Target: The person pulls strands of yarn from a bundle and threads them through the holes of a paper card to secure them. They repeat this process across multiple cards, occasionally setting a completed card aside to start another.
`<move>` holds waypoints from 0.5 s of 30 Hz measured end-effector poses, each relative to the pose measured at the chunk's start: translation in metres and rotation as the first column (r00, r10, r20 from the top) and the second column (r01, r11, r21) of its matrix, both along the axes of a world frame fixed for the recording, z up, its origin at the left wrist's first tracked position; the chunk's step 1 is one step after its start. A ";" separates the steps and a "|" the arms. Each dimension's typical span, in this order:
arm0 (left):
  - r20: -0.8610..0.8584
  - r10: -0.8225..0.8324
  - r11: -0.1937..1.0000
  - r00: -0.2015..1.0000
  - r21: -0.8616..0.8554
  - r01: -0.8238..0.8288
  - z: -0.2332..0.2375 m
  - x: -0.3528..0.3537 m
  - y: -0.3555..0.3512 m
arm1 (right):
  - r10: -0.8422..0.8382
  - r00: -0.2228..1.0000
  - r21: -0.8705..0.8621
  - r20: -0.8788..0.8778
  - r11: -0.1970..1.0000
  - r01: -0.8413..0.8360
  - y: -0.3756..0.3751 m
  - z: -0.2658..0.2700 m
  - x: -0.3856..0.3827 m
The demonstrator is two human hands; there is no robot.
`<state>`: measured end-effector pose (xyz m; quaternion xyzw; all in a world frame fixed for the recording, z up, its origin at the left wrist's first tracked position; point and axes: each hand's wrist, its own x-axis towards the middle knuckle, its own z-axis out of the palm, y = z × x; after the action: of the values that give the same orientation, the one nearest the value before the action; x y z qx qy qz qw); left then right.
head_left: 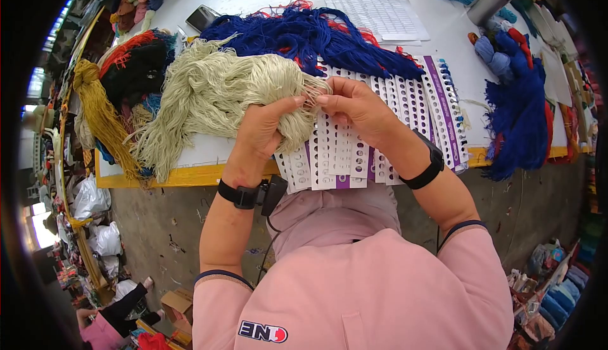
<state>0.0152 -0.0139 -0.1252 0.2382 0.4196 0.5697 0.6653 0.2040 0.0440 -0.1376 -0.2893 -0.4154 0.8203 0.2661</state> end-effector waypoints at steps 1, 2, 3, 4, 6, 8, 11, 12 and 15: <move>-0.004 -0.011 1.000 1.000 -0.001 0.011 -0.001 0.000 0.000 | 0.008 1.000 -0.018 -0.022 1.000 -0.008 0.001 -0.001 0.001; -0.007 -0.022 1.000 1.000 -0.003 0.022 -0.001 0.000 0.001 | 0.015 0.999 -0.036 -0.045 0.999 -0.016 0.002 -0.001 0.002; -0.005 -0.016 1.000 1.000 -0.005 0.016 -0.001 0.000 0.001 | -0.011 0.998 -0.071 -0.069 0.997 0.006 0.003 -0.001 0.002; -0.004 -0.010 1.000 1.000 -0.007 0.010 0.000 0.001 0.002 | -0.037 0.995 -0.107 -0.093 0.994 0.027 0.003 0.000 0.001; 0.009 0.009 1.000 1.000 -0.025 -0.008 0.003 0.002 0.004 | -0.041 0.996 -0.125 -0.081 0.992 0.030 0.004 -0.001 0.001; 0.029 0.036 0.998 0.999 -0.058 -0.034 0.004 0.001 0.005 | 0.008 1.000 -0.091 -0.009 0.996 -0.009 0.007 -0.006 0.000; 0.074 0.024 0.992 0.997 -0.127 -0.014 0.001 -0.001 0.007 | -0.014 0.981 0.260 0.193 0.965 -0.037 -0.004 0.000 -0.014; 0.086 0.018 0.992 0.996 -0.125 -0.007 0.002 -0.001 0.007 | -0.027 0.979 0.239 0.201 0.971 -0.023 -0.006 0.011 -0.015; 0.113 0.032 0.994 0.993 -0.109 -0.020 0.003 -0.004 0.007 | -0.040 0.971 0.199 0.234 0.980 -0.007 -0.005 0.013 -0.013</move>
<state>0.0111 -0.0066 -0.1222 0.1634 0.4139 0.5677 0.6926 0.1913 0.0393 -0.1243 -0.3604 -0.5216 0.7321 0.2490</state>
